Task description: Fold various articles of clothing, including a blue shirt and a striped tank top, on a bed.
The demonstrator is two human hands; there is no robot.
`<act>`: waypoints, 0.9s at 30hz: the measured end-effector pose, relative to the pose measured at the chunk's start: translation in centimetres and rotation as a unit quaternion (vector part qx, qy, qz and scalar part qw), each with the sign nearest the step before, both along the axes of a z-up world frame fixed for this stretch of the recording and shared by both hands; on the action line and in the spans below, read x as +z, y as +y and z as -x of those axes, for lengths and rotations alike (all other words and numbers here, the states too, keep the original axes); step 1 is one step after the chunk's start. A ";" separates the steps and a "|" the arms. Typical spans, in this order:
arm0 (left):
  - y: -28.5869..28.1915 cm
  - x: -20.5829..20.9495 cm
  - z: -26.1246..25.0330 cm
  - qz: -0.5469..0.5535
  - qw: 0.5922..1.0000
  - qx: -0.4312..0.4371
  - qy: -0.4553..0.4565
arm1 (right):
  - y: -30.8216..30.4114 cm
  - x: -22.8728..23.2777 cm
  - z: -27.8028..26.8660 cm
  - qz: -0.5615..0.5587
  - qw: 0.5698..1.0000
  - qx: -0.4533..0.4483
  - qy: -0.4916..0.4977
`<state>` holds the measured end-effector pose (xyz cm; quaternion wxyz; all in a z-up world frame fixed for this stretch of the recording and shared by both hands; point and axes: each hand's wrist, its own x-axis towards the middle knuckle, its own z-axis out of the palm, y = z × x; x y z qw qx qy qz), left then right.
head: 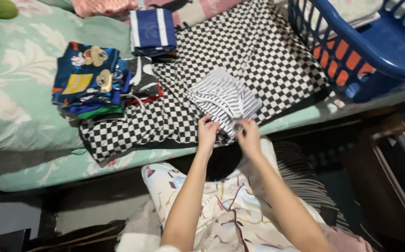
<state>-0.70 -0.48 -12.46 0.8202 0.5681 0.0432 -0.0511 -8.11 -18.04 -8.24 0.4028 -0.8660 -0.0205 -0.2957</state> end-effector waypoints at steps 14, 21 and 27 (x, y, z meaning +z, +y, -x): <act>5.3 18.3 7.4 0.145 0.981 -0.048 -0.116 | 9.5 13.3 3.4 -0.011 0.984 0.142 -0.103; 4.7 20.0 8.0 0.130 0.979 -0.046 -0.152 | 8.4 12.1 2.5 -0.157 0.983 0.092 -0.001; 4.6 20.1 8.5 -0.060 0.986 -0.042 -0.150 | 8.2 12.7 2.1 -0.468 0.839 0.219 0.172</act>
